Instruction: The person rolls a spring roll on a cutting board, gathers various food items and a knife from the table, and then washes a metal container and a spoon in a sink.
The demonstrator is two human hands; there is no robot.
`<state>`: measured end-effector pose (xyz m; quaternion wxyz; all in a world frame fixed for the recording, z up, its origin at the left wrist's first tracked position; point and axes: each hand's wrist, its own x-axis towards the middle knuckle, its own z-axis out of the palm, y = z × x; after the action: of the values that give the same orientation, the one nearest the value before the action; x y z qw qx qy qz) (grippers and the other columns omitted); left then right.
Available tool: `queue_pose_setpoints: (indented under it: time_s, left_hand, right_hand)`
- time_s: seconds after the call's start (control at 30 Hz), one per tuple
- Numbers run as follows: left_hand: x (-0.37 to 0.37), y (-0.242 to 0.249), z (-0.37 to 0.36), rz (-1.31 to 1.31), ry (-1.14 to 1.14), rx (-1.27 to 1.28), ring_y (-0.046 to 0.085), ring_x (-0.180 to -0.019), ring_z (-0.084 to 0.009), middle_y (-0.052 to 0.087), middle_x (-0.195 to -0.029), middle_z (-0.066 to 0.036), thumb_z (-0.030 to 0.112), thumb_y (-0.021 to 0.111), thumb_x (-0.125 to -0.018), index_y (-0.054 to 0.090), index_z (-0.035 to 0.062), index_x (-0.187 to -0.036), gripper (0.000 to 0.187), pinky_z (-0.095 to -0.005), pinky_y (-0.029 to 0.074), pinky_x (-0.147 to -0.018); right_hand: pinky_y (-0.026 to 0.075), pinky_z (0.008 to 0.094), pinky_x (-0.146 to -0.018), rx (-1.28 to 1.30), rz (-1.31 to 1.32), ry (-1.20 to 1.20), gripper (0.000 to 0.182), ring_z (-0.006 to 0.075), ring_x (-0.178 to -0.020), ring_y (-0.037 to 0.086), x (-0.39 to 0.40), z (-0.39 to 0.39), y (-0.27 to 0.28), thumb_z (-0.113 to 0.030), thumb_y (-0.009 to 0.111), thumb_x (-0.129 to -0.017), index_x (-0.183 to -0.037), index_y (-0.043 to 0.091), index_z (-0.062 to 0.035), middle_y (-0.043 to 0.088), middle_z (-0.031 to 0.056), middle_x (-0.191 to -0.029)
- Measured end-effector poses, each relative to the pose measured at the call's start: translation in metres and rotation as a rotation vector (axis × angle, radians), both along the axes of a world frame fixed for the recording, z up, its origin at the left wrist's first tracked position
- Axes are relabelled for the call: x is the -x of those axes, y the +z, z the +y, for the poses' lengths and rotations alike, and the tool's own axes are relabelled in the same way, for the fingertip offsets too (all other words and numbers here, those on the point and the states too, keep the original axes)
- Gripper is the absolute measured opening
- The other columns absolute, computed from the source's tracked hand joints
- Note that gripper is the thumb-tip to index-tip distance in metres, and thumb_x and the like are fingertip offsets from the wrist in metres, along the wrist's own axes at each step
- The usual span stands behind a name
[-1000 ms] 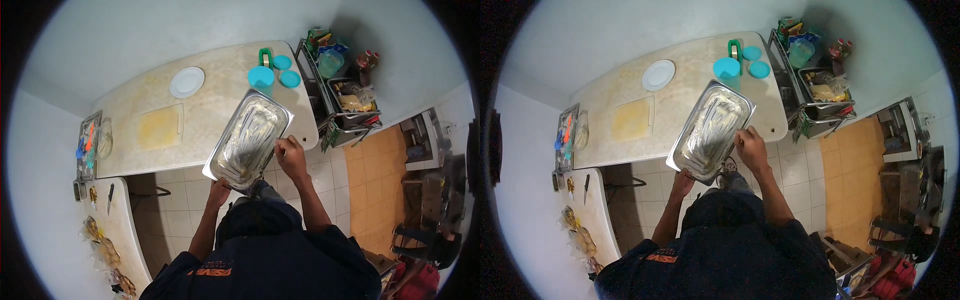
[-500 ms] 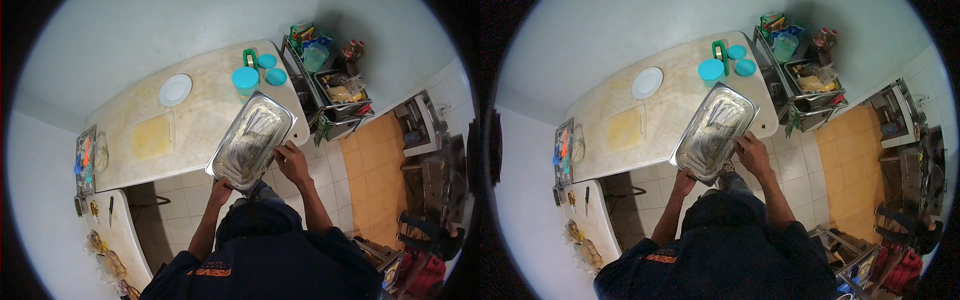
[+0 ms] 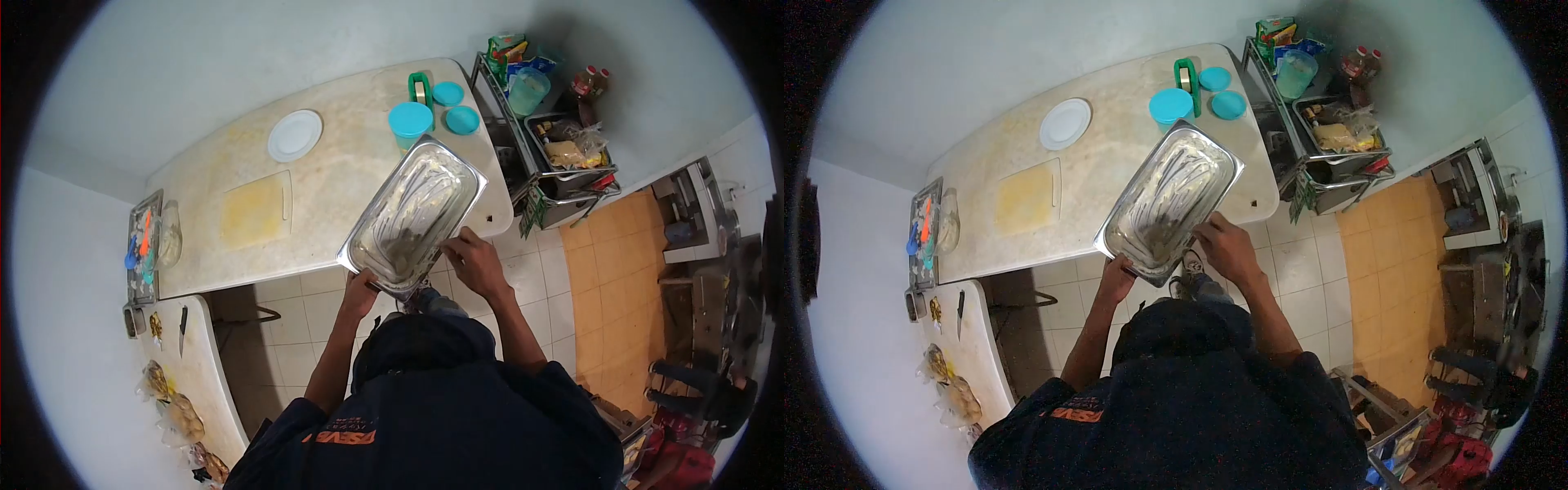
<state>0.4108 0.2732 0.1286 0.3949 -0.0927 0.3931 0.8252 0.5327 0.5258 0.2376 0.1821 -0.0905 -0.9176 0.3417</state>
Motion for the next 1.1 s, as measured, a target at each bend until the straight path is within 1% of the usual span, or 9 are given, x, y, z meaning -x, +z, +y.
queue_pose_setpoints:
  time_s: [0.17,0.27,0.47,0.63,0.77,0.9,0.97,1.07,1.1]
  left_hand:
    - [0.009,-0.007,0.0,-0.019,0.044,0.014,0.064,-0.092,-0.022,0.063,-0.101,-0.009,-0.009,0.048,-0.08,0.058,-0.0008,-0.105,0.028,-0.0387,0.054,-0.083]
    - [0.01,-0.02,-0.002,-0.04,0.051,0.003,0.063,-0.087,-0.0202,0.062,-0.096,-0.007,-0.008,0.048,-0.081,0.058,0.0008,-0.102,0.024,-0.0382,0.053,-0.083]
    - [0.013,-0.015,0.004,-0.085,0.082,0.014,0.06,-0.08,-0.0173,0.06,-0.09,-0.004,-0.009,0.05,-0.08,0.057,0.003,-0.097,0.022,-0.0363,0.051,-0.079]
    - [0.014,-0.029,-0.006,-0.055,0.031,-0.014,0.062,-0.094,-0.0213,0.061,-0.099,-0.006,-0.005,0.046,-0.084,0.055,0.0027,-0.095,0.016,-0.0408,0.05,-0.089]
    - [0.017,-0.067,-0.017,-0.044,0.0,-0.131,0.061,-0.096,-0.0217,0.06,-0.1,-0.007,-0.006,0.047,-0.082,0.055,0.0024,-0.096,0.018,-0.0403,0.051,-0.087]
    - [0.012,-0.029,-0.001,-0.042,0.047,-0.063,0.06,-0.091,-0.0209,0.059,-0.098,-0.005,-0.005,0.048,-0.082,0.054,0.0031,-0.095,0.016,-0.0396,0.051,-0.084]
    - [0.012,-0.017,0.004,-0.043,0.045,-0.04,0.06,-0.088,-0.0205,0.059,-0.097,-0.005,-0.004,0.048,-0.083,0.054,0.0034,-0.094,0.015,-0.0399,0.051,-0.084]
    - [0.016,-0.067,-0.011,-0.085,-0.034,-0.195,0.062,-0.092,-0.0217,0.06,-0.102,-0.006,-0.004,0.048,-0.083,0.055,0.0022,-0.101,0.021,-0.0403,0.051,-0.086]
    - [0.014,-0.053,-0.006,-0.085,-0.027,-0.15,0.062,-0.092,-0.0221,0.06,-0.102,-0.007,-0.003,0.049,-0.082,0.055,0.0021,-0.101,0.021,-0.0409,0.051,-0.086]
  right_hand:
    - [0.049,0.0449,-0.062,-0.01,0.073,-0.327,0.012,0.0364,-0.069,0.059,0.006,0.021,-0.003,-0.007,0.063,-0.086,-0.097,0.066,-0.0037,0.053,0.0157,-0.084]
    - [0.048,0.0451,-0.061,-0.116,0.078,-0.326,0.013,0.0373,-0.068,0.059,0.011,0.022,-0.01,-0.007,0.064,-0.085,-0.098,0.066,-0.0032,0.053,0.0161,-0.082]
    - [0.049,0.0441,-0.062,0.114,-0.105,-0.022,0.011,0.0365,-0.069,0.059,0.0,-0.013,-0.001,-0.006,0.065,-0.084,-0.094,0.065,-0.0012,0.054,0.0163,-0.083]
    - [0.048,0.043,-0.059,0.043,0.013,-0.297,0.012,0.0365,-0.068,0.06,0.017,0.005,0.016,-0.003,0.064,-0.083,-0.094,0.064,-0.0005,0.056,0.0174,-0.082]
    - [0.048,0.0446,-0.059,-0.05,-0.003,-0.259,0.013,0.0375,-0.068,0.06,0.024,0.002,0.016,-0.002,0.065,-0.081,-0.093,0.062,0.0002,0.056,0.0171,-0.082]
    - [0.05,0.0416,-0.061,0.128,-0.124,-0.035,0.013,0.0336,-0.067,0.061,0.013,-0.028,0.014,-0.002,0.067,-0.079,-0.092,0.065,0.0,0.056,0.0165,-0.08]
    - [0.048,0.0374,-0.057,0.146,-0.048,-0.086,0.013,0.0284,-0.063,0.059,0.014,-0.028,0.014,-0.001,0.067,-0.079,-0.092,0.068,-0.0008,0.057,0.0144,-0.076]
    - [0.044,0.0326,-0.053,0.133,0.017,-0.222,0.013,0.0203,-0.056,0.055,0.014,-0.02,0.014,-0.001,0.069,-0.081,-0.093,0.069,-0.0003,0.056,0.0109,-0.072]
    - [0.044,0.0321,-0.053,0.141,0.016,-0.271,0.012,0.0193,-0.055,0.054,0.014,-0.016,0.021,-0.002,0.069,-0.081,-0.094,0.069,-0.0001,0.056,0.0104,-0.072]
